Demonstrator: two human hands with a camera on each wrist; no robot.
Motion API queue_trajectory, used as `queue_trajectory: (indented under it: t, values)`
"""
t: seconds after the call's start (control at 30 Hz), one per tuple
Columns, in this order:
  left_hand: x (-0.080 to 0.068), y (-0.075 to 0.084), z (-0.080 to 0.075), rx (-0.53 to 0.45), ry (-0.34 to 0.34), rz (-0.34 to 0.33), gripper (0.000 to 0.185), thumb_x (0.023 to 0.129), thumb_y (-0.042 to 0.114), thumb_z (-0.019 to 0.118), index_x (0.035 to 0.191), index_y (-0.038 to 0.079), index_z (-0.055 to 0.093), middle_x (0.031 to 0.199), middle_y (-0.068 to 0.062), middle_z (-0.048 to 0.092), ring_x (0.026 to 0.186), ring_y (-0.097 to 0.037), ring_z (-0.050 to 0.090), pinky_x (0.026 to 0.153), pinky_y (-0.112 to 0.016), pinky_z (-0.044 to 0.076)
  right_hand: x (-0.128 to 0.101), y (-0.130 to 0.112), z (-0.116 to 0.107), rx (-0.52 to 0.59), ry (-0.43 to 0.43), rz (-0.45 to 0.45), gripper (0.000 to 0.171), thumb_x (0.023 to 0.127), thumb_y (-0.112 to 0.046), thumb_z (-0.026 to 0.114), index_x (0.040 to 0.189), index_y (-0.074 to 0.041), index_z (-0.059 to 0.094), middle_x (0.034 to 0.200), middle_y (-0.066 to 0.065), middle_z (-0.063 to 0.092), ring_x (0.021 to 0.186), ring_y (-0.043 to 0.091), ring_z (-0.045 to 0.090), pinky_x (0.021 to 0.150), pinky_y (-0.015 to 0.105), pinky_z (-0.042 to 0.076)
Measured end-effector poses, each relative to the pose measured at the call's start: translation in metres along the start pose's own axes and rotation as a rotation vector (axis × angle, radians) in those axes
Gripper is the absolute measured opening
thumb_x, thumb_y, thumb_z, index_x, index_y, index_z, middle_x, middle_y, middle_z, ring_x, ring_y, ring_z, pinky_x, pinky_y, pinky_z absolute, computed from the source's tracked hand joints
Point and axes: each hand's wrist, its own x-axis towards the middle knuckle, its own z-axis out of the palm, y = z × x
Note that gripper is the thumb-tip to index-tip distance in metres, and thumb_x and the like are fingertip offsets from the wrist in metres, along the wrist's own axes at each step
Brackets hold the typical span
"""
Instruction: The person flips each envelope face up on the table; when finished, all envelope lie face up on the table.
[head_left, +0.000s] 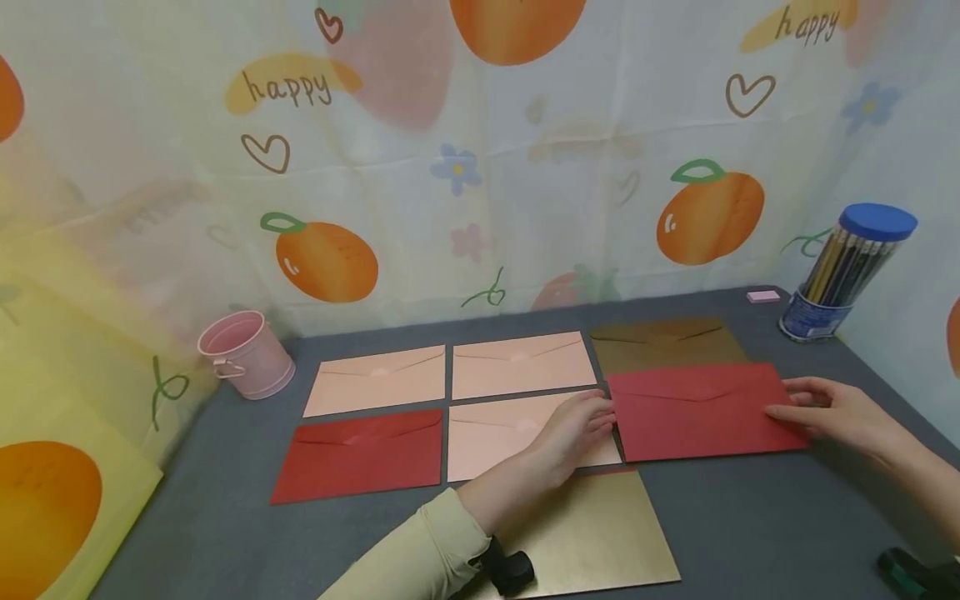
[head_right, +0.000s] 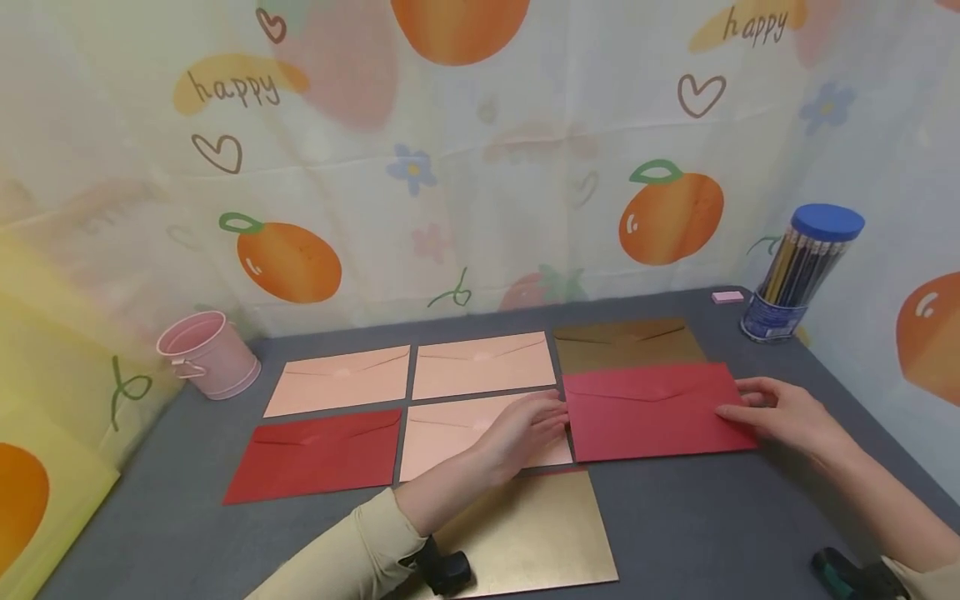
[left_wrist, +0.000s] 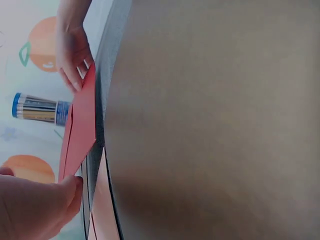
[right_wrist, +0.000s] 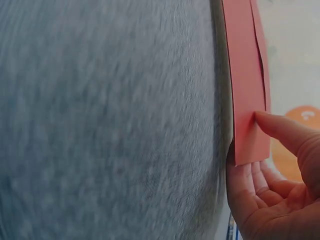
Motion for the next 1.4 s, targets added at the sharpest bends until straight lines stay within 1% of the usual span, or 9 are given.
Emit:
queue_trajectory:
  t: [0.1,0.2,0.4,0.7,0.9,1.1,1.23,1.33,1.4]
  values:
    - [0.002,-0.002,0.003,-0.080,-0.031,-0.024,0.063,0.098,0.025,0.048,0.145,-0.011,0.028,0.138,-0.025,0.046,0.131,-0.035,0.044,0.110,-0.040,0.033,0.000,0.002,0.000,-0.063,0.027,0.029,0.081,0.093,-0.045,0.063,0.134,0.019,0.034,0.119,0.040,0.051,0.098,0.040,0.054,0.074,0.044,0.053]
    - [0.003,-0.003,0.005,-0.162,-0.043,-0.054,0.070,0.097,0.034,0.048,0.147,-0.010,0.025,0.142,-0.030,0.039,0.134,-0.040,0.038,0.112,-0.042,0.029,0.000,0.002,0.000,-0.119,0.058,0.043,0.084,0.091,-0.048,0.064,0.132,0.019,0.036,0.116,0.039,0.052,0.101,0.047,0.050,0.075,0.053,0.050]
    - [0.005,-0.004,0.004,-0.230,-0.078,-0.087,0.082,0.097,0.047,0.046,0.151,-0.007,0.016,0.149,-0.034,0.028,0.140,-0.042,0.027,0.115,-0.043,0.023,0.000,-0.002,0.000,-0.200,0.093,0.042,0.084,0.088,-0.050,0.067,0.128,0.019,0.040,0.109,0.037,0.056,0.095,0.046,0.052,0.071,0.052,0.050]
    - [0.005,-0.005,0.003,-0.231,-0.088,-0.088,0.083,0.096,0.047,0.047,0.152,-0.006,0.015,0.151,-0.031,0.027,0.141,-0.040,0.027,0.115,-0.042,0.022,0.000,-0.005,-0.002,-0.246,0.102,0.038,0.083,0.087,-0.051,0.067,0.126,0.018,0.041,0.107,0.036,0.057,0.095,0.047,0.053,0.070,0.053,0.049]
    - [0.004,-0.006,0.002,-0.203,-0.073,-0.087,0.080,0.097,0.047,0.046,0.150,-0.007,0.020,0.149,-0.030,0.031,0.139,-0.039,0.031,0.115,-0.042,0.024,0.002,-0.002,-0.001,-0.263,0.111,0.029,0.081,0.087,-0.050,0.068,0.124,0.018,0.043,0.103,0.033,0.057,0.091,0.044,0.054,0.067,0.048,0.049]
    - [0.000,-0.005,0.000,-0.151,-0.073,-0.078,0.075,0.098,0.045,0.044,0.148,-0.007,0.027,0.146,-0.028,0.037,0.137,-0.039,0.037,0.113,-0.043,0.027,0.002,-0.003,0.004,-0.313,0.151,-0.032,0.073,0.088,-0.045,0.068,0.119,0.018,0.048,0.101,0.031,0.057,0.084,0.039,0.057,0.062,0.042,0.049]
    - [-0.011,-0.001,-0.003,-0.016,-0.116,-0.033,0.063,0.100,0.038,0.045,0.145,-0.006,0.035,0.143,-0.025,0.044,0.132,-0.037,0.044,0.110,-0.043,0.034,0.000,-0.012,0.012,-0.328,0.191,-0.109,0.069,0.091,-0.041,0.066,0.119,0.019,0.049,0.107,0.037,0.055,0.085,0.041,0.057,0.067,0.050,0.051]
    - [-0.022,0.002,-0.005,0.095,-0.141,0.002,0.049,0.101,0.027,0.049,0.138,-0.006,0.046,0.135,-0.021,0.053,0.123,-0.033,0.053,0.103,-0.039,0.042,-0.004,-0.026,0.021,-0.321,0.201,-0.195,0.064,0.091,-0.038,0.067,0.121,0.016,0.051,0.112,0.039,0.053,0.094,0.047,0.055,0.074,0.060,0.048]
    - [-0.030,0.004,-0.008,0.155,-0.141,0.021,0.041,0.100,0.022,0.051,0.132,-0.004,0.053,0.129,-0.018,0.058,0.115,-0.029,0.060,0.098,-0.036,0.048,-0.007,-0.038,0.030,-0.305,0.195,-0.254,0.060,0.091,-0.035,0.068,0.123,0.013,0.052,0.115,0.037,0.054,0.099,0.048,0.054,0.077,0.063,0.046]
